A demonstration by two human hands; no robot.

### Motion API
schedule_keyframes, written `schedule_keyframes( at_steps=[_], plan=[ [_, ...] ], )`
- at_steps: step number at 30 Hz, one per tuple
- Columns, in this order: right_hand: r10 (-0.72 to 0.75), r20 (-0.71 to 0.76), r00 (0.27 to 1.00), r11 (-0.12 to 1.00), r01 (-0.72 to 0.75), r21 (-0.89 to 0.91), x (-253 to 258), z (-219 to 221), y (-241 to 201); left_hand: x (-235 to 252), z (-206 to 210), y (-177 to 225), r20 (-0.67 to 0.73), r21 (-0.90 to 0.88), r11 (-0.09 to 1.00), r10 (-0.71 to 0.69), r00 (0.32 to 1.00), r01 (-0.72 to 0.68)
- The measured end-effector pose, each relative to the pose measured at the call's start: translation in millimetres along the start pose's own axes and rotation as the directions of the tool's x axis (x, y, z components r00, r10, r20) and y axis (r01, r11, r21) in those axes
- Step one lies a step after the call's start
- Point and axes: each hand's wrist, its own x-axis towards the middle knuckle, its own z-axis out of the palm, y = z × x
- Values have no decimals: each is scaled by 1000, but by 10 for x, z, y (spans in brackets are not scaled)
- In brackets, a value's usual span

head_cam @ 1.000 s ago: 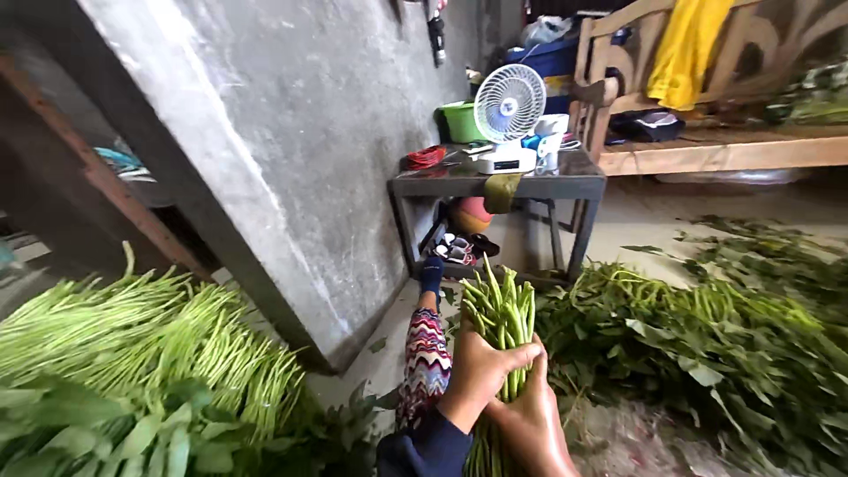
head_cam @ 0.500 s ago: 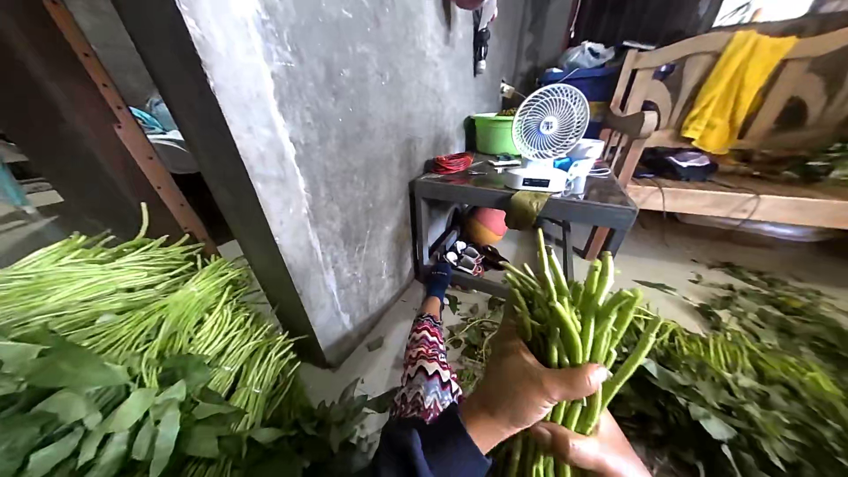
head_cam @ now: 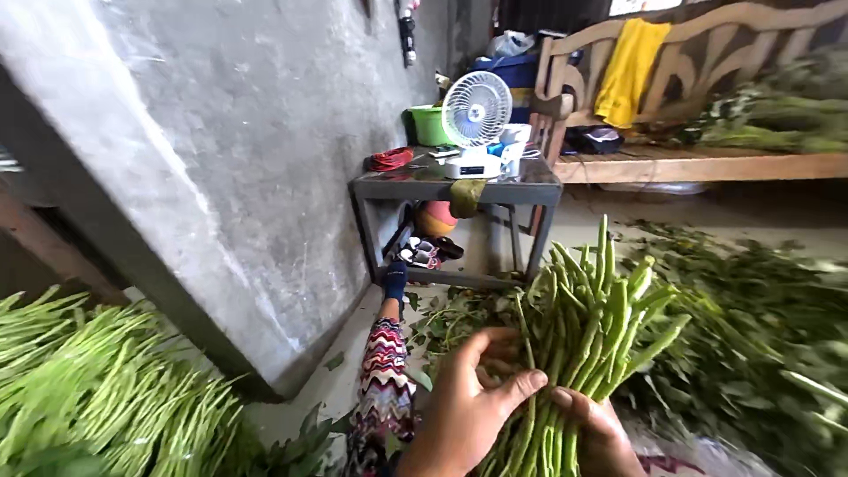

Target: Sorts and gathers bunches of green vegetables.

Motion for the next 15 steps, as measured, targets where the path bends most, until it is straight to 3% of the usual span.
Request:
schedule_keyframes(
  at_steps=[5,9,15],
  plan=[
    [-104,44,994,995,104,2,-82,-251,-16,49,223,-147,87,-114,991,-57,995,67],
    [-138,46,989,990,139,-10,-73,-360,9,106,346,-157,103,-211,977,28,994,-5],
    [-133,4,991,991,133,6,-31,-475,110,202,475,-315,83,-131,991,-10,996,21]
  ],
)
